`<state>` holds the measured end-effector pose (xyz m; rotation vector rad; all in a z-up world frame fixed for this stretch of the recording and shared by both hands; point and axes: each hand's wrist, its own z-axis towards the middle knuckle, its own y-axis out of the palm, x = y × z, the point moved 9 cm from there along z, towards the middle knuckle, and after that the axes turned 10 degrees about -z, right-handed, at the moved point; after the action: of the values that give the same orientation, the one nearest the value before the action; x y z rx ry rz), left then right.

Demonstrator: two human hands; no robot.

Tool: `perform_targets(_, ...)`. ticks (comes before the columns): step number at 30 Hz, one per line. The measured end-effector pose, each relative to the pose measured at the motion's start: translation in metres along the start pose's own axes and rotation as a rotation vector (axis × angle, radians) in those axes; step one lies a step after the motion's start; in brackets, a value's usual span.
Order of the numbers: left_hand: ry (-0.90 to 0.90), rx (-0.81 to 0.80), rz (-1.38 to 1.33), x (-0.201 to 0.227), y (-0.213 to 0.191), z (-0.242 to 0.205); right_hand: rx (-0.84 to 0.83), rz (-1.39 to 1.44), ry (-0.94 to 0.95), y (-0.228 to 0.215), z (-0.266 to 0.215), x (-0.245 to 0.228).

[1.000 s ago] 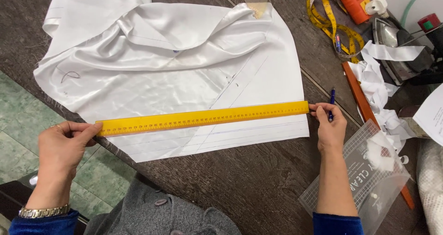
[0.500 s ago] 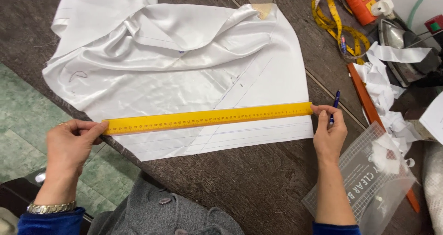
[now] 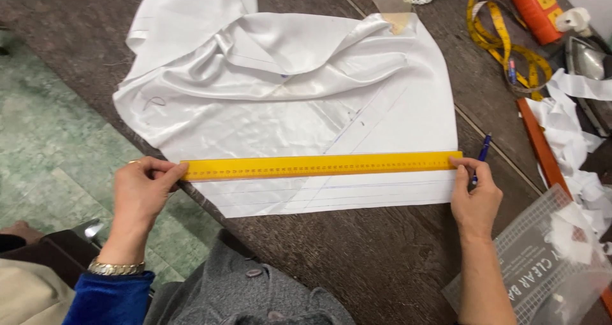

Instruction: The person measures and marks a white fabric pattern on a table using a yellow ruler and a blue pen. They align the ruler, draw straight lines, and occasionally adjust the ruler's position to mark different sections of the pattern.

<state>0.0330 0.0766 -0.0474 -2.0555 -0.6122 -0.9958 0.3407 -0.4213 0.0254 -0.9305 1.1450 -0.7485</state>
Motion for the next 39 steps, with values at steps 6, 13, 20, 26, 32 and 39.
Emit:
perform_targets(6, -0.054, -0.02, -0.036, 0.009, 0.001, -0.008, -0.019, 0.009, 0.034, 0.002, -0.001, 0.0)
perform_targets(13, -0.048, -0.027, -0.012, 0.017, 0.0, -0.012, -0.005, -0.009, 0.017, 0.003, -0.001, 0.002)
perform_targets(20, 0.138, -0.008, 0.207, 0.026, 0.001, -0.008, -0.009, -0.007, 0.022, 0.004, -0.002, 0.003)
perform_targets(26, 0.39, -0.095, 0.396, 0.048, 0.023, -0.017, -0.006, 0.009, 0.013, 0.002, 0.001, 0.0)
perform_targets(32, 0.515, -0.13, 0.574, 0.064, 0.052, -0.036, 0.139, 0.042, -0.052, -0.017, 0.011, -0.002)
perform_targets(39, 0.721, -0.324, 0.622, 0.084, 0.115, -0.063, 0.072, -0.042, -0.101, -0.012, 0.045, 0.023)
